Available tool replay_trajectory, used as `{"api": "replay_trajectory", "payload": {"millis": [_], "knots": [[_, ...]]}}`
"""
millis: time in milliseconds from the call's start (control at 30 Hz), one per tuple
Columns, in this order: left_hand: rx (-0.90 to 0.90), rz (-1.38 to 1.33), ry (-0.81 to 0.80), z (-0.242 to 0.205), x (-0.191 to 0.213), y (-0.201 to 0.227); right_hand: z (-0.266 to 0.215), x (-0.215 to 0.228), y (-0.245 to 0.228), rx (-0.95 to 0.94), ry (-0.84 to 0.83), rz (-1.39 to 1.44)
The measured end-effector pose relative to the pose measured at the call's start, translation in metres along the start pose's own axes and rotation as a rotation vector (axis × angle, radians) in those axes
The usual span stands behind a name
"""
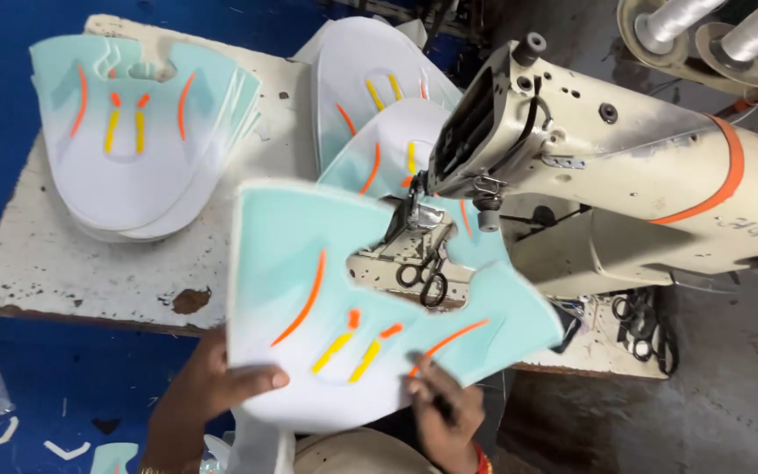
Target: The person uses a sewing machine to stitch light blue and white face masks with orange and yellow markings. They repeatedly pick up a mask, guide it under the needle, and then use scissors to cut the thread before moving to the next mask.
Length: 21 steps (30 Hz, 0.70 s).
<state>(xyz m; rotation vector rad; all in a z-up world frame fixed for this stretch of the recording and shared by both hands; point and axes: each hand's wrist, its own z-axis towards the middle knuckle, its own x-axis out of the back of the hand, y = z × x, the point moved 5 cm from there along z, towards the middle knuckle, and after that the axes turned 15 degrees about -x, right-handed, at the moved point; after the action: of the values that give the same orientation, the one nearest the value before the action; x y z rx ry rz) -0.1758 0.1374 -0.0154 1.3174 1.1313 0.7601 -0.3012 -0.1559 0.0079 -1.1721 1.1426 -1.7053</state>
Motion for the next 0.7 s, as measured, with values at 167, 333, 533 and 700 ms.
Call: {"api": "replay_trajectory", "payload": {"millis": [167,333,533,700], "knots": [[-0.199,-0.17,-0.164,0.079,-0.054,0.047,0.052,0.04,0.01,-0.089,0.03,0.041],[-0.313,-0.156,-0.197,0.128,-0.085,0.059,0.108,0.04,-0.005,-0.255,0.084,0.119],[-0.281,-0.2,-0.095,0.135,-0.088,0.022,0.118,0.036,0.005,-0.557,0.146,0.024],[-0.298,-0.151,-0.046,0.141,-0.096,0.024,0.137,0.043,0.004,-0.51,0.124,0.104]]}}
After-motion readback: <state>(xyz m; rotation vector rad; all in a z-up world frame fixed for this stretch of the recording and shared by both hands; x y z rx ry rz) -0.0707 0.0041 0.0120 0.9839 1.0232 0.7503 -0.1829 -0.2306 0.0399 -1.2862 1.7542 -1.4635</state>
